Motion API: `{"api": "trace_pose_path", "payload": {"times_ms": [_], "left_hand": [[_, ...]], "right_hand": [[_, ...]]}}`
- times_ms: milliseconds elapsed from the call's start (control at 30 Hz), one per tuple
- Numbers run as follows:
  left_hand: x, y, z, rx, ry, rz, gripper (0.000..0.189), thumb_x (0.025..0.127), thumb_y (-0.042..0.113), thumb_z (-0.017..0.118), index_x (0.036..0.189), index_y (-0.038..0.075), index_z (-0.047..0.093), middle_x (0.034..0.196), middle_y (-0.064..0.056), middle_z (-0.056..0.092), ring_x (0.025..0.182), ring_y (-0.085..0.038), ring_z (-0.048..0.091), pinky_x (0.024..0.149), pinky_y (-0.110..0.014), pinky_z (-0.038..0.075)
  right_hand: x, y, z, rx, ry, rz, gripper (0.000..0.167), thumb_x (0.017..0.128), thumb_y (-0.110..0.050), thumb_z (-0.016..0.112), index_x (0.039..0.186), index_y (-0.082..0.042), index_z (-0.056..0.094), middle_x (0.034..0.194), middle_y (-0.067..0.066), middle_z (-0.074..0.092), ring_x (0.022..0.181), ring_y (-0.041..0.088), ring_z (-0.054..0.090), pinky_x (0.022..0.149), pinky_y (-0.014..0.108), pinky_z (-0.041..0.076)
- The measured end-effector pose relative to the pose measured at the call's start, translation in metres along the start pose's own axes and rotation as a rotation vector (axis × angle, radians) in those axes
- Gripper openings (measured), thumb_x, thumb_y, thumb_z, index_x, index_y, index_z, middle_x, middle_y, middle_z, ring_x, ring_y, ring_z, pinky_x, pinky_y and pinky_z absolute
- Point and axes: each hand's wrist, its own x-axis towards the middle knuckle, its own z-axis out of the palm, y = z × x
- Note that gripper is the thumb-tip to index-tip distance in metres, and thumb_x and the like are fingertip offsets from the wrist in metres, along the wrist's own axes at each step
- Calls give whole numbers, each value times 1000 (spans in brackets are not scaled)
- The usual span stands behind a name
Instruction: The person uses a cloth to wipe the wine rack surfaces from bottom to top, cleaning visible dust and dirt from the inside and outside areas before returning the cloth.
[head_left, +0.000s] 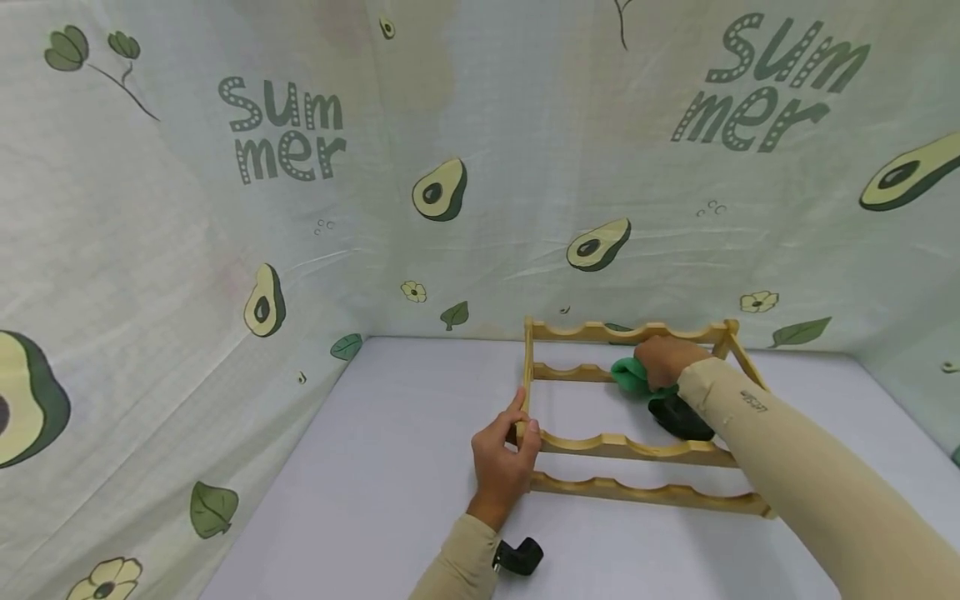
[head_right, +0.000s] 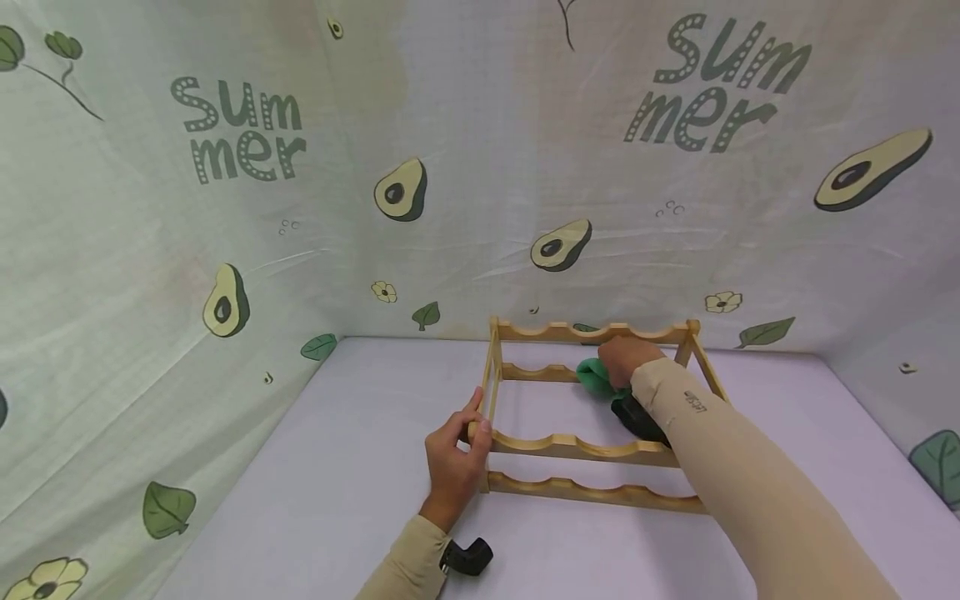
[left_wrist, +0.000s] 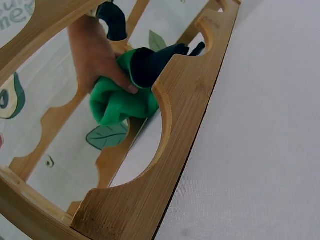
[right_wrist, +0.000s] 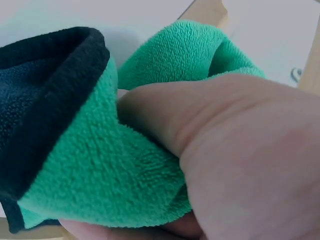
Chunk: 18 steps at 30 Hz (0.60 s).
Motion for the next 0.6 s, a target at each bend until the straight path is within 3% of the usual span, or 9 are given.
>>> {"api": "trace_pose_path", "payload": {"times_ms": [300,600], "left_hand": [[0,-2,-1,-5,10,23,8,86,1,66,84,9,66,123,-22,65,53,1,49,48,-14,45],[-1,-1,-1,-22,11,12,8,86,0,66,85,7,66,122,-25,64,60,-6,65,49,-14,46]], "right_hand": [[-2,-18,-8,-11,8,-101,13,83,-3,72,90,-10,64,80,3,58,72,20,53,64,33,44],[11,-43,-8,-11,53,-234,12,86,-8,77,93,-12,68,81,-2,60,73,17,52,68,33,45]]}}
